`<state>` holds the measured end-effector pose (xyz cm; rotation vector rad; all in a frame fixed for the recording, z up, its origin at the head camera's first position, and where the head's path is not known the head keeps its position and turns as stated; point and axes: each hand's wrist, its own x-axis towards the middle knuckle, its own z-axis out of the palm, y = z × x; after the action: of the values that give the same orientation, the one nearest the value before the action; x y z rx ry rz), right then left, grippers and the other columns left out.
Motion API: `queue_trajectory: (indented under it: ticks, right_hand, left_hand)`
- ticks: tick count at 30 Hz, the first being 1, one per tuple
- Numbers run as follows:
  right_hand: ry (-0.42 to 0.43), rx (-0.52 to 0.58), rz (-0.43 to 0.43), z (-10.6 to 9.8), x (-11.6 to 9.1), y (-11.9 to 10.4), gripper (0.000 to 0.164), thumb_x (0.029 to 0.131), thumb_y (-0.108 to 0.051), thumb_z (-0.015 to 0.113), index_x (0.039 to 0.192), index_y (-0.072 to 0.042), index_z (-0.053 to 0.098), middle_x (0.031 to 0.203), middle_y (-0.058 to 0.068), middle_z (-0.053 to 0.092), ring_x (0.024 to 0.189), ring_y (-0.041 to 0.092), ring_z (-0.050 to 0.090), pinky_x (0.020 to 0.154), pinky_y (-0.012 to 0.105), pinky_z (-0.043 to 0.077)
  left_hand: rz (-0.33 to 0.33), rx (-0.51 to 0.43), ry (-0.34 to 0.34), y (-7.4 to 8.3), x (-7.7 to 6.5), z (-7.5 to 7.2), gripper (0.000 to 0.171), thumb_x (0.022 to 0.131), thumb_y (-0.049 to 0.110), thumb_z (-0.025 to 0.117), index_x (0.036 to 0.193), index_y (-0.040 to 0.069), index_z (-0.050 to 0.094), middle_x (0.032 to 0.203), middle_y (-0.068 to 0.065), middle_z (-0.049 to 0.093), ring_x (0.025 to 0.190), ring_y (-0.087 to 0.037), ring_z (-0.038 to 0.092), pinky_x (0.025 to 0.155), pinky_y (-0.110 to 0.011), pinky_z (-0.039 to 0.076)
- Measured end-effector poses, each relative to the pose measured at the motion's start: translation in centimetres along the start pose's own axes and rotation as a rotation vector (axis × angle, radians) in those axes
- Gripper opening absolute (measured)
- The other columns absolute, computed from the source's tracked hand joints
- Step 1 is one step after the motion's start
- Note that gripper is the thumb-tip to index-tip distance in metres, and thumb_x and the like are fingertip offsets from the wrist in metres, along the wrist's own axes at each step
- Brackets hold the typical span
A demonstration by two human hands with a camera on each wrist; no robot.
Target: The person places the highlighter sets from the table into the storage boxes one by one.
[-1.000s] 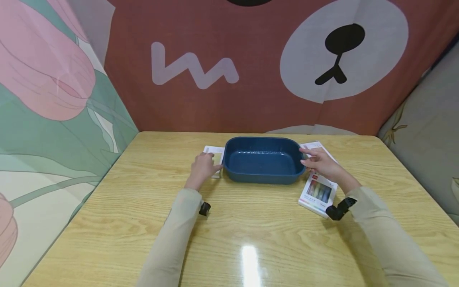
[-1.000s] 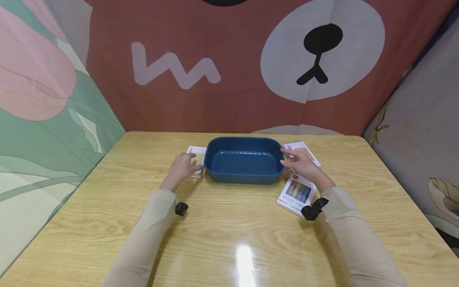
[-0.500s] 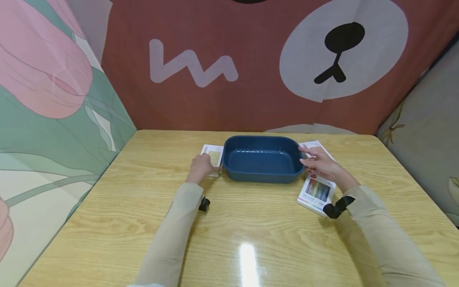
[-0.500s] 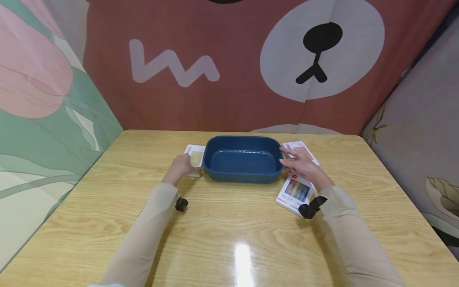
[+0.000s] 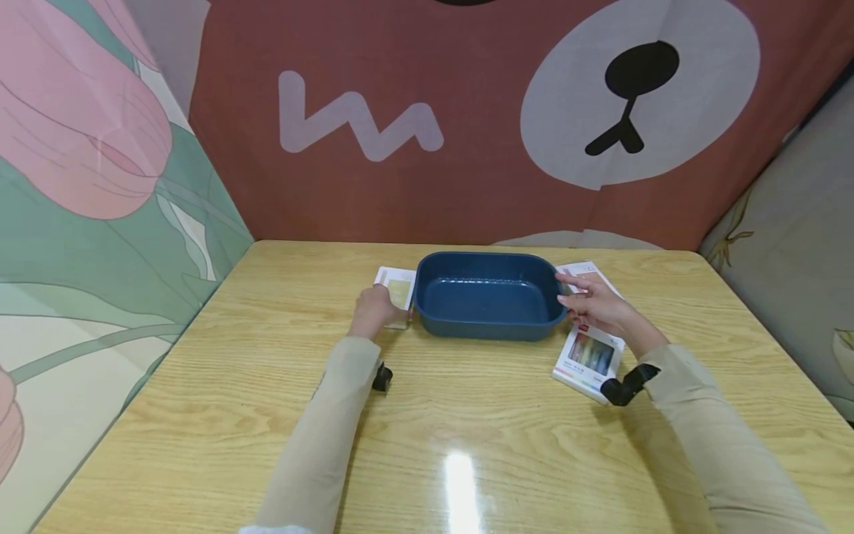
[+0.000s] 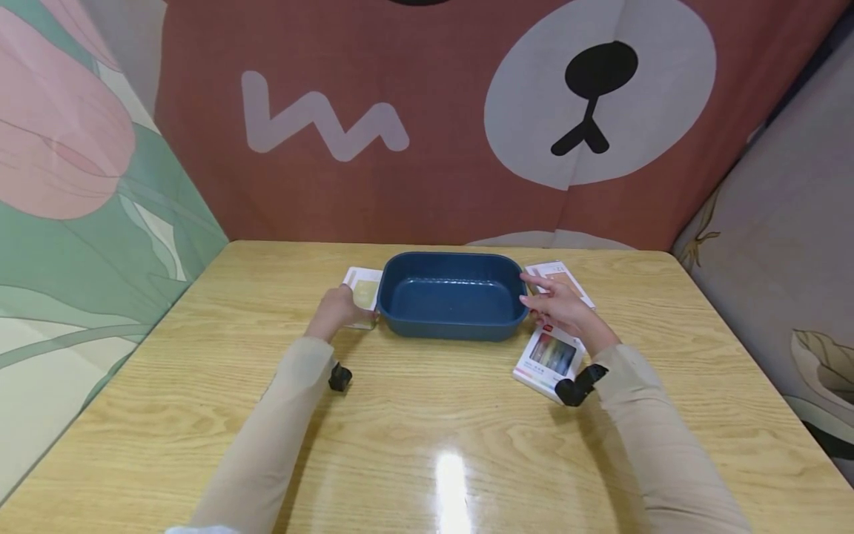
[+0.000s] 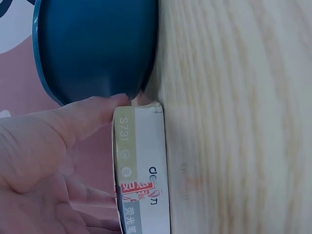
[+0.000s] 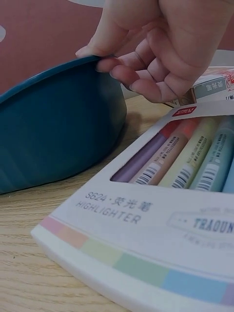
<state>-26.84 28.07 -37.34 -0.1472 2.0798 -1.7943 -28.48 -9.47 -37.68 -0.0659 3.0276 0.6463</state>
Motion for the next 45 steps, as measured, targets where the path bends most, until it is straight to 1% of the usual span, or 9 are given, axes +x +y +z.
queue_trajectory:
  ticks: [18,25,28,29,31,34,36,41,45]
  right_hand:
    - [0.020,-0.008,0.009,0.0,0.1,0.0,0.063,0.093,-0.011,0.049,0.144,-0.007,0.012,0.062,0.001,0.047,0.055,0.013,0.042,0.049,0.025,0.036]
    - [0.028,0.004,0.007,0.0,0.2,0.1,0.062,0.093,-0.010,0.049,0.144,-0.007,0.013,0.060,0.001,0.047,0.053,0.013,0.041,0.047,0.025,0.035]
    - [0.028,0.003,0.010,0.0,0.3,0.2,0.063,0.093,-0.010,0.049,0.143,-0.007,0.013,0.060,0.001,0.047,0.053,0.013,0.041,0.047,0.025,0.035]
    - [0.031,0.005,0.013,-0.1,0.3,0.2,0.063,0.093,-0.010,0.049,0.144,-0.007,0.013,0.060,0.001,0.047,0.053,0.013,0.041,0.048,0.025,0.035]
    - [0.032,0.002,0.017,-0.1,0.3,0.2,0.062,0.093,-0.010,0.049,0.144,-0.007,0.013,0.060,0.001,0.047,0.053,0.013,0.041,0.048,0.026,0.035]
    - [0.031,-0.008,0.019,0.0,0.2,0.1,0.062,0.093,-0.012,0.049,0.144,-0.008,0.013,0.061,0.002,0.046,0.053,0.013,0.040,0.048,0.026,0.034]
    - [0.030,-0.012,0.021,0.1,0.1,0.0,0.063,0.093,-0.012,0.049,0.144,-0.009,0.013,0.061,0.002,0.045,0.053,0.014,0.040,0.048,0.026,0.034]
    - [0.029,-0.009,0.023,0.1,0.1,-0.1,0.063,0.093,-0.013,0.049,0.144,-0.008,0.012,0.061,0.001,0.045,0.053,0.013,0.039,0.048,0.027,0.033]
    - [0.010,-0.007,-0.009,-0.1,0.0,0.1,0.069,0.090,-0.017,0.054,0.143,-0.006,0.012,0.061,0.001,0.045,0.053,0.013,0.040,0.048,0.026,0.034]
  left_hand:
    - [-0.075,0.018,-0.030,0.1,0.0,-0.3,0.080,0.059,0.040,0.079,0.114,-0.006,0.044,0.102,-0.027,0.046,0.095,-0.038,0.048,0.079,-0.043,0.043]
    - [-0.095,-0.016,-0.071,-0.5,0.1,-0.8,0.119,0.057,0.049,0.079,0.136,-0.013,0.015,0.117,-0.034,0.044,0.108,-0.042,0.044,0.090,-0.044,0.038]
    - [-0.085,-0.066,-0.053,-0.8,0.1,-1.0,0.122,0.058,0.046,0.080,0.134,-0.018,0.009,0.111,-0.031,0.050,0.103,-0.039,0.049,0.088,-0.041,0.040]
    - [-0.077,-0.090,-0.041,-0.8,0.1,-1.1,0.120,0.059,0.044,0.080,0.133,-0.019,0.009,0.110,-0.031,0.051,0.101,-0.037,0.051,0.087,-0.041,0.041]
    - [-0.063,-0.122,-0.031,-0.9,0.0,-1.2,0.102,0.062,0.041,0.080,0.127,-0.019,0.030,0.101,-0.027,0.056,0.089,-0.032,0.055,0.081,-0.039,0.044]
    - [-0.042,-0.167,-0.024,-1.1,-0.1,-1.4,0.063,0.065,0.034,0.079,0.101,-0.011,0.054,0.087,-0.018,0.058,0.074,-0.025,0.051,0.071,-0.037,0.046]
    - [-0.035,-0.190,-0.018,-1.2,-0.2,-1.6,0.044,0.066,0.031,0.079,0.080,-0.003,0.056,0.076,-0.012,0.054,0.067,-0.022,0.046,0.066,-0.036,0.044]
    - [-0.029,-0.216,-0.001,-1.3,-0.3,-2.1,0.036,0.070,0.025,0.077,0.074,-0.001,0.052,0.070,-0.008,0.046,0.065,-0.020,0.041,0.065,-0.036,0.042]
    - [-0.066,-0.248,-0.042,-1.5,-0.3,-2.6,0.038,0.076,0.022,0.071,0.093,-0.007,0.054,0.089,-0.017,0.054,0.080,-0.027,0.049,0.075,-0.039,0.044]
